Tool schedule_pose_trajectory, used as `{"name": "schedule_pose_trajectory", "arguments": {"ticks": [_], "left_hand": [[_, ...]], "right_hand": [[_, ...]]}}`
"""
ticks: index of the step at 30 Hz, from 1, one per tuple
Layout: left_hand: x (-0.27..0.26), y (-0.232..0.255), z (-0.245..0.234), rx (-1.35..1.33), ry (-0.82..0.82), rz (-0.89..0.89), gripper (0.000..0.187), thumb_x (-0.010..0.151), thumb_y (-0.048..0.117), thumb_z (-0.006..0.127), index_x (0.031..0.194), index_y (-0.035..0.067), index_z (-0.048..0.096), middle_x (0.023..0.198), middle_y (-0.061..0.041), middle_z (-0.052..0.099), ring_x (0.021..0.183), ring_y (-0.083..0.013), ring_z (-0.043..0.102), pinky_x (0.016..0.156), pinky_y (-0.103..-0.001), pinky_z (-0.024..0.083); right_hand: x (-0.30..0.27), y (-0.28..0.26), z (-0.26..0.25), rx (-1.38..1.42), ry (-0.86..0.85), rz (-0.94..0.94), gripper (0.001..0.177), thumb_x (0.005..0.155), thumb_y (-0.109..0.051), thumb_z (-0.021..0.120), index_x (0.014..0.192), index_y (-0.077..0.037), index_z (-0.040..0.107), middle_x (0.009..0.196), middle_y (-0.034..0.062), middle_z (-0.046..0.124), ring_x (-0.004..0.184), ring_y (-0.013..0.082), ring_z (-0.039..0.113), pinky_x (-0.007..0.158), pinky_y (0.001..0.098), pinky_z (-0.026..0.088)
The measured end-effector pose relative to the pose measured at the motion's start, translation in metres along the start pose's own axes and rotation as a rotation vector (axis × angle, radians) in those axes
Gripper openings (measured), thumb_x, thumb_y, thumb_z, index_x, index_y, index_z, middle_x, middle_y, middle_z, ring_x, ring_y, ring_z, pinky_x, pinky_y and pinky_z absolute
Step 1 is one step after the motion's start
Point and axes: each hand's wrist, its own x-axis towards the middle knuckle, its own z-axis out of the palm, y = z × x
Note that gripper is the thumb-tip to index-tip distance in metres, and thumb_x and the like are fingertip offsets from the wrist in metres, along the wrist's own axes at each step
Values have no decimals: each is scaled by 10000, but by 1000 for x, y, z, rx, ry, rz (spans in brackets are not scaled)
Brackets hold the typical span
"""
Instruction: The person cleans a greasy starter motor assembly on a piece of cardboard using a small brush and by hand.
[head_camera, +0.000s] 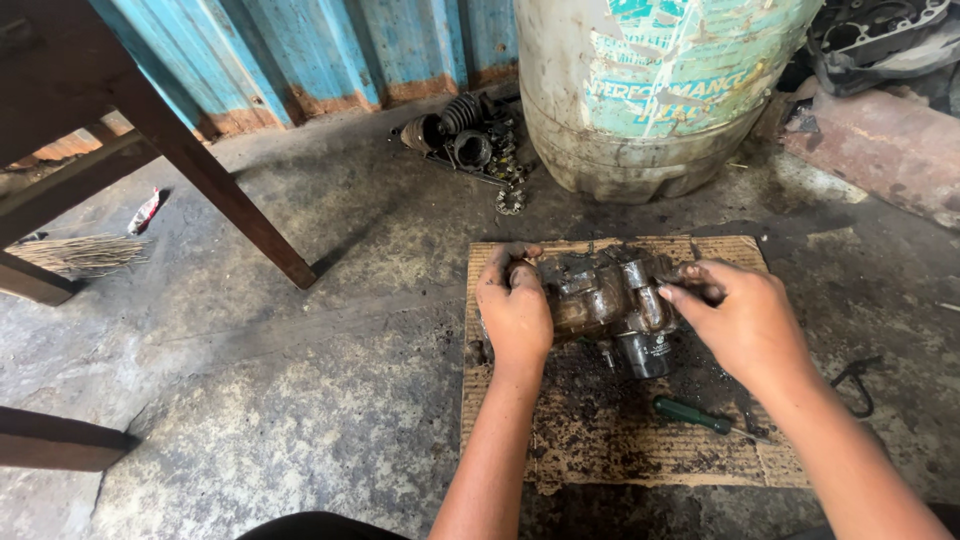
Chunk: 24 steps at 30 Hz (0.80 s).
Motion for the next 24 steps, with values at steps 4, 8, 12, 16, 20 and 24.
{"name": "schedule_pose_trajectory", "arguments": {"ticks": [4, 8, 12, 16, 20, 24], "left_hand": [[1, -4, 0, 28, 6, 29, 237, 860, -29, 446, 922, -29, 675, 806, -39, 610, 720, -110, 501, 678, -277, 427], [2, -8, 0, 69, 15, 132, 227, 838, -23, 453, 901, -32, 670, 840, -63, 663, 813, -140, 596, 795, -278, 484], [3, -7, 0, 57, 45, 33, 228, 858, 11, 472, 949, -11, 680, 843, -56, 685, 806, -152, 610, 775, -283, 491], [4, -5, -1, 98, 5, 12, 223, 864, -3, 463, 934, -20, 674, 828, -95, 641, 802, -183, 576, 774, -305, 478], [2, -8, 0, 48, 5, 63, 219, 872, -7, 448, 930, -13, 659, 897, -81, 672, 868, -172, 612, 842, -292, 490], [7, -11, 1, -36, 48, 58, 209, 869, -21, 452, 942, -17, 649, 924, -76, 651, 867, -168, 587, 826, -296, 483]], "right_hand": [[-5, -2, -14, -60, -215, 48, 244, 885, -374, 724, 1012, -177, 794, 784, 90, 724, 637, 190, 665, 707, 418, 562], [-3, -12, -9, 17, -105, 93, 276, 914, -384, 756, 995, -120, 763, 911, 109, 720, 718, 239, 698, 786, 418, 541], [10, -12, 2, 72, 102, -67, 322, 895, -345, 807, 922, -31, 746, 912, 176, 744, 785, 263, 683, 791, 428, 553], [10, -2, -4, 70, 41, -85, 331, 842, -325, 843, 975, -37, 751, 843, 137, 725, 733, 212, 672, 735, 402, 529], [2, -4, -7, 96, -32, 11, 263, 894, -277, 818, 960, -28, 764, 768, 140, 715, 699, 257, 645, 697, 428, 516], [0, -8, 11, 224, 131, -195, 254, 883, -236, 796, 964, -5, 731, 1081, 115, 685, 831, 203, 669, 764, 378, 552]]}}
